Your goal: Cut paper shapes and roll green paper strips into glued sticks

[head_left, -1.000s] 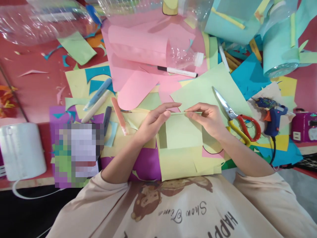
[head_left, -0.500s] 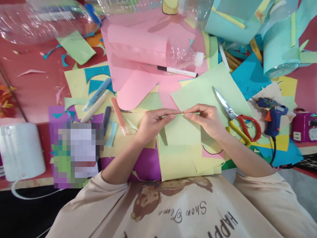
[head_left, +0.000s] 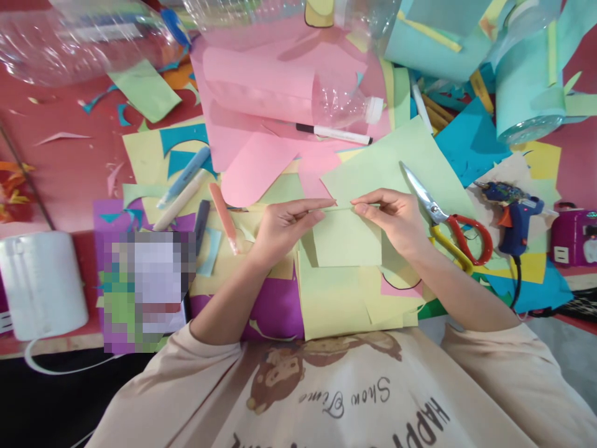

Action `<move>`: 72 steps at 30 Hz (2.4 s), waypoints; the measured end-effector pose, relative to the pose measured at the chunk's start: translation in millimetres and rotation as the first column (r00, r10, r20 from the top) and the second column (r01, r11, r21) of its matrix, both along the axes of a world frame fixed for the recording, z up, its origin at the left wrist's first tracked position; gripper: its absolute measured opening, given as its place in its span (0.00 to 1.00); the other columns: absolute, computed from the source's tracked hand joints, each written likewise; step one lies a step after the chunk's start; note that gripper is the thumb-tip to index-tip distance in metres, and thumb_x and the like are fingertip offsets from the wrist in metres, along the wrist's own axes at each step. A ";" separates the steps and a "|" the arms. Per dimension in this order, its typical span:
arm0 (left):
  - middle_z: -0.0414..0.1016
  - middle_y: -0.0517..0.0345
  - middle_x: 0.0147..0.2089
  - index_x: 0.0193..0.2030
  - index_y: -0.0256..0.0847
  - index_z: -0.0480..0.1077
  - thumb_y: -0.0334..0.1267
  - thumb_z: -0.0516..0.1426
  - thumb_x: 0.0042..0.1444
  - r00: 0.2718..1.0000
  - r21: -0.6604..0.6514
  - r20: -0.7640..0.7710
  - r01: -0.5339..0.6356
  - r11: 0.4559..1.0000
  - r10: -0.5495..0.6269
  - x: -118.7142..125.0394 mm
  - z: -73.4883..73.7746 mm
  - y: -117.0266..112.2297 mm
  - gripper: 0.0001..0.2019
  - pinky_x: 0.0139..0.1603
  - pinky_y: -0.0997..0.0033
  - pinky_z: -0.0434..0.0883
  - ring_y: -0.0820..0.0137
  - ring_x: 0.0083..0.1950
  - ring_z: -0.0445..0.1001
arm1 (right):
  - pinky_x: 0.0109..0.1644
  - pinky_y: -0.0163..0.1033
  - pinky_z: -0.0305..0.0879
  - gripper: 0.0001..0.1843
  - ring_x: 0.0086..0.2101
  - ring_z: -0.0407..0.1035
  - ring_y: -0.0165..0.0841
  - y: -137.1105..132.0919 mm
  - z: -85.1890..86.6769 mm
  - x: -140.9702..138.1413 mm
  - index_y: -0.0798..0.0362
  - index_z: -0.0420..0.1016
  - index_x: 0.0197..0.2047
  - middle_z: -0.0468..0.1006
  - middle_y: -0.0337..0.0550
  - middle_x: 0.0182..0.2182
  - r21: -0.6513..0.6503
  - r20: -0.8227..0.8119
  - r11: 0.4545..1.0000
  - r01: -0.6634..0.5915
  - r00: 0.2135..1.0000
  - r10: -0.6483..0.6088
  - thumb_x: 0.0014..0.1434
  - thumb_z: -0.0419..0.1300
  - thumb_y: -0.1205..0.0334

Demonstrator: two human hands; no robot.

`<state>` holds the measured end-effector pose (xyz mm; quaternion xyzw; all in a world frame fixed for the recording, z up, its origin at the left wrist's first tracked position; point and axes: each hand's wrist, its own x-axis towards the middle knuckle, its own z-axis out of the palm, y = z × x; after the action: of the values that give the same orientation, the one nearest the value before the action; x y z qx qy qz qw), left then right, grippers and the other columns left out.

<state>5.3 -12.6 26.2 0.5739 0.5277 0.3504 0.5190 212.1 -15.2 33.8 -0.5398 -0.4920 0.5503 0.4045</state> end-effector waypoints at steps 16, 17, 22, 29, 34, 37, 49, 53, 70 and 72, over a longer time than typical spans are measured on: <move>0.81 0.58 0.34 0.41 0.43 0.80 0.45 0.59 0.55 1.000 0.038 -0.004 -0.011 0.999 0.011 0.8 1.6 -0.1 0.12 0.31 0.75 0.69 0.72 0.30 0.73 | 0.26 0.34 0.59 0.06 0.25 0.65 0.26 -1.8 -1.4 -1.4 0.49 0.81 0.30 0.80 0.38 0.26 -0.004 -0.015 1.000 0.009 1.000 -0.009 0.50 0.68 0.56; 0.80 0.59 0.33 0.41 0.43 0.80 0.44 0.58 0.55 1.000 0.033 0.004 -0.008 0.999 0.008 0.5 1.1 -0.1 0.12 0.29 0.75 0.68 0.73 0.29 0.72 | 0.26 0.34 0.59 0.07 0.25 0.65 0.26 -1.8 -1.3 -1.4 0.49 0.81 0.30 0.80 0.39 0.27 -0.006 -0.014 1.000 0.009 1.000 -0.009 0.50 0.68 0.56; 0.78 0.60 0.27 0.39 0.41 0.80 0.43 0.59 0.54 0.999 0.011 0.040 -0.001 1.000 0.001 1.2 -0.6 0.0 0.11 0.24 0.78 0.64 0.77 0.24 0.68 | 0.25 0.34 0.57 0.07 0.24 0.63 0.26 -2.5 -0.8 -2.0 0.49 0.81 0.30 0.78 0.38 0.25 -0.014 -0.028 1.000 -0.011 1.000 0.011 0.50 0.68 0.56; 0.82 0.56 0.38 0.39 0.40 0.79 0.43 0.61 0.53 0.996 -0.033 0.033 0.083 0.996 -0.082 6.6 0.4 -2.1 0.11 0.39 0.76 0.73 0.70 0.39 0.78 | 0.22 0.33 0.50 0.07 0.20 0.56 0.22 -5.1 -2.5 -6.3 0.51 0.81 0.30 0.71 0.35 0.20 -0.065 -0.068 0.994 -0.090 0.994 0.085 0.50 0.67 0.57; 0.82 0.58 0.40 0.40 0.43 0.80 0.43 0.62 0.52 0.998 -0.012 0.041 0.046 0.999 -0.045 7.1 -1.9 -3.7 0.11 0.42 0.75 0.75 0.69 0.42 0.79 | 0.23 0.32 0.52 0.05 0.21 0.57 0.22 -4.7 -4.4 -6.7 0.51 0.81 0.31 0.72 0.34 0.21 -0.041 -0.120 0.992 -0.117 0.987 0.111 0.51 0.67 0.59; 0.82 0.58 0.40 0.40 0.44 0.80 0.42 0.62 0.52 0.996 0.013 0.074 0.042 0.999 -0.042 6.8 -2.7 -4.0 0.10 0.44 0.75 0.76 0.69 0.42 0.80 | 0.23 0.32 0.53 0.05 0.21 0.57 0.22 -4.4 -4.5 -6.3 0.51 0.81 0.31 0.73 0.34 0.21 -0.040 -0.109 0.993 -0.108 0.989 0.103 0.50 0.67 0.60; 0.82 0.59 0.38 0.36 0.43 0.80 0.35 0.63 0.50 0.991 0.008 0.133 0.030 1.000 -0.030 8.3 -1.7 -3.7 0.06 0.43 0.75 0.77 0.69 0.41 0.81 | 0.28 0.34 0.61 0.06 0.25 0.64 0.24 -4.8 -5.2 -6.5 0.50 0.81 0.33 0.77 0.37 0.25 -0.029 -0.097 0.994 -0.109 0.990 0.106 0.50 0.68 0.60; 0.82 0.58 0.38 0.37 0.42 0.80 0.36 0.62 0.52 0.992 0.019 0.116 0.045 0.999 -0.047 7.6 -1.8 -3.8 0.07 0.43 0.74 0.76 0.69 0.41 0.80 | 0.29 0.34 0.63 0.04 0.25 0.66 0.24 -4.6 -4.7 -7.2 0.50 0.81 0.32 0.79 0.37 0.27 -0.005 -0.078 0.994 -0.110 0.991 0.109 0.50 0.67 0.61; 0.81 0.58 0.33 0.31 0.41 0.77 0.36 0.61 0.52 0.999 0.056 0.037 -0.004 0.998 0.002 10.9 0.3 -5.1 0.03 0.35 0.76 0.72 0.72 0.35 0.77 | 0.33 0.35 0.64 0.02 0.29 0.69 0.27 -3.7 -6.5 -6.0 0.51 0.79 0.32 0.79 0.38 0.28 0.048 -0.014 0.990 -0.132 0.991 0.132 0.53 0.64 0.64; 0.81 0.59 0.34 0.32 0.42 0.77 0.37 0.60 0.52 1.000 0.061 0.016 0.008 0.998 -0.009 10.6 0.7 -5.9 0.04 0.38 0.75 0.73 0.71 0.37 0.78 | 0.35 0.35 0.66 0.04 0.32 0.70 0.28 -3.6 -6.5 -5.4 0.51 0.78 0.34 0.79 0.39 0.32 0.030 -0.024 0.988 -0.149 0.988 0.150 0.54 0.63 0.63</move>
<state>15.9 -18.5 26.9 0.5889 0.5102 0.3689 0.5068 206.7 -18.8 27.3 -0.4885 -0.5335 0.5790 0.3762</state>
